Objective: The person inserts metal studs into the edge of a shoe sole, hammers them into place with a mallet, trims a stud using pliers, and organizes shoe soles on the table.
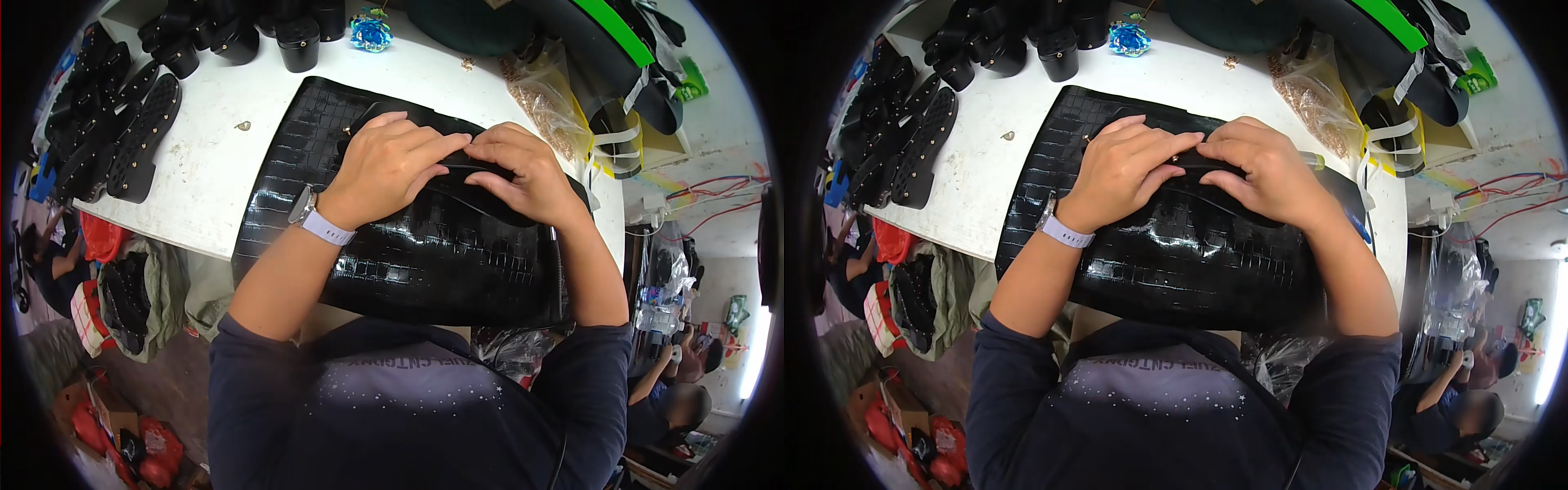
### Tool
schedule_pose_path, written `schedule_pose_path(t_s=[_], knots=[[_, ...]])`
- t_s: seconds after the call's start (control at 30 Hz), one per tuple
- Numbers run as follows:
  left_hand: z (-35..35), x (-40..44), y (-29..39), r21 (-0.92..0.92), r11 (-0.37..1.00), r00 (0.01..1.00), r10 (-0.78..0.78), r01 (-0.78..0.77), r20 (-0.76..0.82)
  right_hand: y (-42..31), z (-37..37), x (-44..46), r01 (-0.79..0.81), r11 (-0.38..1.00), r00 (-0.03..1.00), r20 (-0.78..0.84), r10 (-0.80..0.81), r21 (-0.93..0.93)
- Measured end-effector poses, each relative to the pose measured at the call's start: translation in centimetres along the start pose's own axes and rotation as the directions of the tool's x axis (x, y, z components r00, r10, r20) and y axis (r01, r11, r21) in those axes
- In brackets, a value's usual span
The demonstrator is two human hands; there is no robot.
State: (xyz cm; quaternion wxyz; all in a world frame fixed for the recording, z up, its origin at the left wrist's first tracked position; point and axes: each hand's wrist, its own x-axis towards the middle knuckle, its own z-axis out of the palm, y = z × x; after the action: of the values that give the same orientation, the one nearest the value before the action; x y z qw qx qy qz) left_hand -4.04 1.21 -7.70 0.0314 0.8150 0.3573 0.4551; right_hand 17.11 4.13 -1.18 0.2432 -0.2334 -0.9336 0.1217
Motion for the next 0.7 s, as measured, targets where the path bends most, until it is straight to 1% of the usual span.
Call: schedule_pose_path(t_s=[0.07,0.17,0.27,0.47,0.57,0.7], knots=[[0.06,0.07,-0.03,0.019,0.999,0.999,0.041,-0.041,-0.011,0.13,0.0,-0.17,-0.004,1.0,1.0,0.015,0.004,-0.012],[0.14,0.08,0.0,0.083,0.994,0.997,0.073,-0.074,0.014,0.12,0.12,-0.14,0.014,1.0,1.0,0.0,-0.014,-0.018],[0.45,-0.04,-0.26,0.071,0.993,0.995,0.098,-0.097,-0.02,0.13,0.21,-0.23,0.015,1.0,1.0,0.002,-0.015,-0.027],[0.59,-0.1,-0.6,0.078,0.991,0.993,0.113,-0.111,-0.019,0.08,0.31,-0.19,0.029,0.999,1.0,0.003,-0.029,-0.025],[0.52,-0.09,-0.61,0.069,0.991,0.993,0.12,-0.118,-0.021,0.34,0.28,-0.07,0.083,0.996,0.996,0.014,-0.083,-0.03],[0.63,-0.13,-0.58,0.086,0.991,0.994,0.102,-0.1,-0.027,0.08,0.2,0.06,0.044,0.998,0.998,0.042,-0.043,-0.038]])
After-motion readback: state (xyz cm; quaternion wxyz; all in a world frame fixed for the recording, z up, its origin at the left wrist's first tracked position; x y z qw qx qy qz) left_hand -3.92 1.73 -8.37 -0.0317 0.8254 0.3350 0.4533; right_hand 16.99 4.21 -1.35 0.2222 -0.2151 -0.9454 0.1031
